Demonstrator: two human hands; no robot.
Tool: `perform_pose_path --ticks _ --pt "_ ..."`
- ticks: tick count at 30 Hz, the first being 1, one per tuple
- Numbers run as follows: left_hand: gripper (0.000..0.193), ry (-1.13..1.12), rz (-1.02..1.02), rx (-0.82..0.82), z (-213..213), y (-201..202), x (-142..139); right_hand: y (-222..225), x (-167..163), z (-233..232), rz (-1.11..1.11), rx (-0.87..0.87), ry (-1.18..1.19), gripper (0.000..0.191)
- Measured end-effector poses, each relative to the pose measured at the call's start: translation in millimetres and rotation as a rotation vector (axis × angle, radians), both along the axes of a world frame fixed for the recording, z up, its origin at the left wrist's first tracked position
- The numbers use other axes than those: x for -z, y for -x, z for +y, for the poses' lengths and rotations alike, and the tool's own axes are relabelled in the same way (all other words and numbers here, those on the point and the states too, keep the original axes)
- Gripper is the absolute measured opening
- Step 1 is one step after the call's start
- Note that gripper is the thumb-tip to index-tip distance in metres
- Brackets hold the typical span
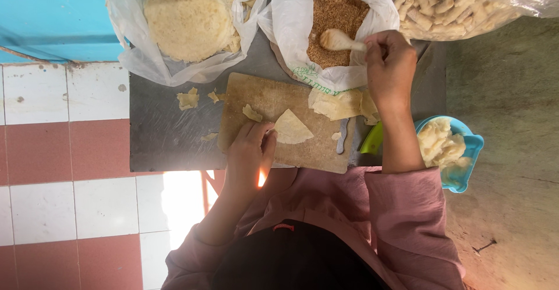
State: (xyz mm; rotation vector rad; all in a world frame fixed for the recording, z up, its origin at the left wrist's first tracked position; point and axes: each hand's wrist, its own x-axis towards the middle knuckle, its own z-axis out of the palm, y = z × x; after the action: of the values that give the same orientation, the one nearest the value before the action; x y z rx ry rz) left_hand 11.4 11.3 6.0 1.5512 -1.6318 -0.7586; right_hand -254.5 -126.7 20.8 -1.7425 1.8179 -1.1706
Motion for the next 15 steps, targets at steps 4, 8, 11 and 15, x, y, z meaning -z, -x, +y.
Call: perform_pose_path --ticks 4,8,11,15 --pt "0.014 -0.061 -0.002 -0.029 -1.1 1.7 3.7 2.1 1.6 4.8 -0.012 -0.002 -0.048 0.008" --pt "0.014 -0.021 -0.004 -0.022 -0.4 1.9 5.3 0.5 2.5 5.6 -0.072 -0.028 -0.074 0.008" --pt "0.014 -0.039 0.011 -0.024 0.4 1.4 5.1 -3.4 6.2 5.3 -0.046 -0.038 -0.087 0.008" --pt "0.014 -0.037 0.012 -0.013 1.4 0.6 3.8 -3.6 12.2 1.7 -0.085 -0.048 -0.092 0.008"
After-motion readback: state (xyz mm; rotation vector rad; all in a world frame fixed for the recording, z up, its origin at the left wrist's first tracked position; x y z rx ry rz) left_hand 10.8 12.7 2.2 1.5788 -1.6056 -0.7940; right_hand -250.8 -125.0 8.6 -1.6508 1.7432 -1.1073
